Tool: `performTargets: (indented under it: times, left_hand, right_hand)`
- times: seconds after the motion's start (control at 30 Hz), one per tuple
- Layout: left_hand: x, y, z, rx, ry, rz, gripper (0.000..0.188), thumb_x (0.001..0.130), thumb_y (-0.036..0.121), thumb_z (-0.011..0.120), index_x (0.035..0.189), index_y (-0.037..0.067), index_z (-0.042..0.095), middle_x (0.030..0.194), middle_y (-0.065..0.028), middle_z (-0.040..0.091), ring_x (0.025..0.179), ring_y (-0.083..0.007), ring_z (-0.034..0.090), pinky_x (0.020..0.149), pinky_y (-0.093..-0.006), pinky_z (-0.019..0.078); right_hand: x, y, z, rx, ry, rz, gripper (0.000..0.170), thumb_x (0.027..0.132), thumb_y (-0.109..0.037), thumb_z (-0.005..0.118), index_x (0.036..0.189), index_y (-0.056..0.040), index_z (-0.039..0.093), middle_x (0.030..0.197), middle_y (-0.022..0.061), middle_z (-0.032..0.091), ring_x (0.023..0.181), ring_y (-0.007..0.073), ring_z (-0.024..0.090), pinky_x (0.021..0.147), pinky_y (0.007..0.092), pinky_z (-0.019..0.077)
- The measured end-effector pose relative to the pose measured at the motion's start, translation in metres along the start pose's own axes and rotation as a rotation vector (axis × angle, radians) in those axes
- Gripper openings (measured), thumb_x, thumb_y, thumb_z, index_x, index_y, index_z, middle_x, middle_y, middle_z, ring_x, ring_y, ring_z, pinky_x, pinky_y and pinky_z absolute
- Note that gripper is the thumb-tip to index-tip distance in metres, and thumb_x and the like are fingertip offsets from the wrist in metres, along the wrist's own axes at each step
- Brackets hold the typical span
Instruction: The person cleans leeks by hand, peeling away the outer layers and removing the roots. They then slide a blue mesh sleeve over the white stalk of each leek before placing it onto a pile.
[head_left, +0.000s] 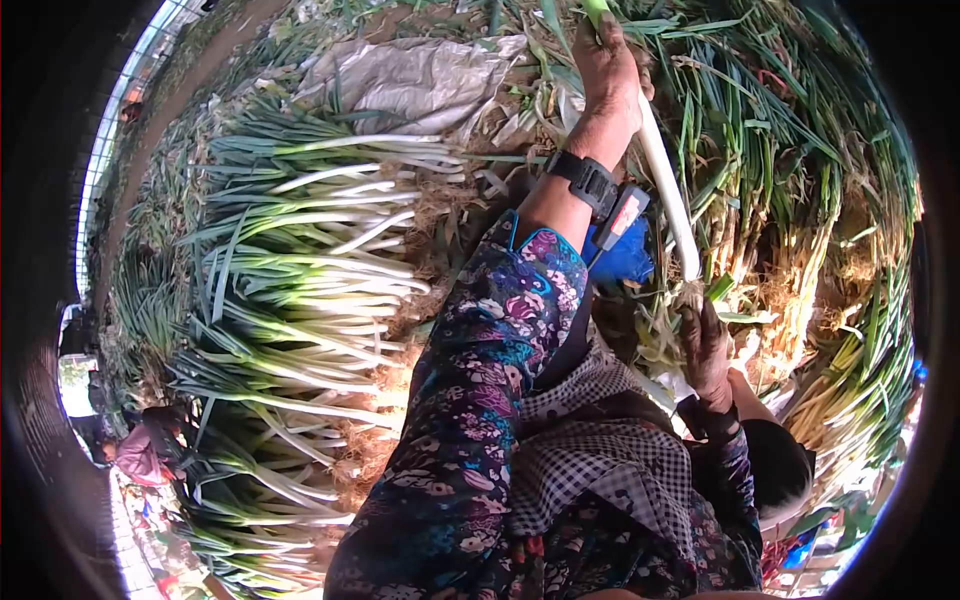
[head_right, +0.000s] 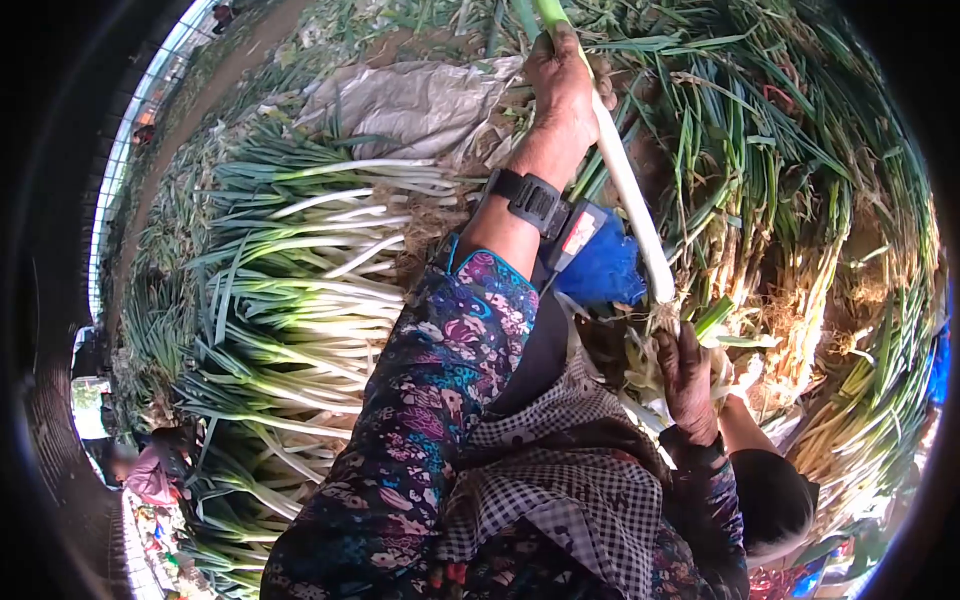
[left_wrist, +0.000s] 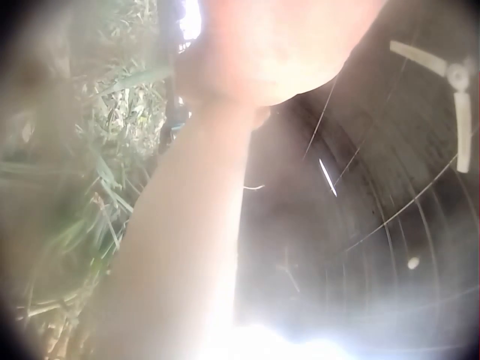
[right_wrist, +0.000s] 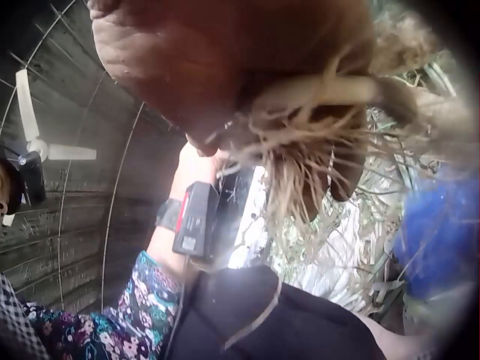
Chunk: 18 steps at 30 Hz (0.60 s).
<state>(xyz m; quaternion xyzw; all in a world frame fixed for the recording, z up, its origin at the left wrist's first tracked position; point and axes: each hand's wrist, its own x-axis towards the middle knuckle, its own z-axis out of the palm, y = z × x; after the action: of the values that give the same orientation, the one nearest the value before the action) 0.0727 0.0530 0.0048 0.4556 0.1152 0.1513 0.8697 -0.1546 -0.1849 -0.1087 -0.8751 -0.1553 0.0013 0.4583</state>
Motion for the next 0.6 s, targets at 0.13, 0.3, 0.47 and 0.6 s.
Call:
performTargets:
  times: [0.13,0.3,0.47,0.6]
  left_hand:
    - [0.062,0.067,-0.059,0.077,0.336,0.049,0.03,0.094,0.041,0.05,0.092,0.011,0.051,0.063,-0.003,0.05,0.051,-0.0151,0.051,0.044,-0.0298,0.0422]
    - [0.068,0.189,-0.197,0.025,0.46,0.256,0.024,0.097,0.035,0.044,0.099,0.012,0.04,0.063,-0.0066,0.051,0.044,-0.0163,0.045,0.04,-0.0293,0.0371]
    - [-0.031,0.27,-0.371,0.397,0.982,0.477,0.037,0.091,0.033,0.058,0.122,0.013,0.053,0.082,-0.01,0.063,0.062,-0.0218,0.059,0.049,-0.0366,0.0454]
    - [-0.131,0.324,-0.623,2.173,1.43,0.004,0.036,0.084,0.031,0.064,0.112,0.008,0.059,0.097,-0.0115,0.066,0.085,-0.0294,0.066,0.064,-0.0393,0.0569]
  right_hand:
    - [-0.064,0.002,-0.043,-0.214,-0.168,-0.038,0.02,0.093,-0.006,0.049,0.111,0.0042,0.051,0.079,0.0179,0.059,0.067,0.0266,0.055,0.061,0.0332,0.0438]
    - [-0.108,0.069,-0.086,-0.767,-0.279,-0.009,0.037,0.085,-0.011,0.061,0.118,0.0023,0.048,0.106,0.0216,0.056,0.099,0.0378,0.053,0.083,0.0458,0.0427]
    - [-0.036,0.037,-0.078,-0.473,-0.195,0.04,0.04,0.082,-0.007,0.061,0.119,-0.0006,0.05,0.11,0.0209,0.056,0.099,0.0383,0.054,0.085,0.0431,0.0445]
    - [-0.013,0.01,-0.067,-0.423,-0.511,0.13,0.04,0.084,-0.012,0.062,0.121,-0.002,0.051,0.112,0.0201,0.057,0.103,0.0358,0.054,0.087,0.0404,0.044]
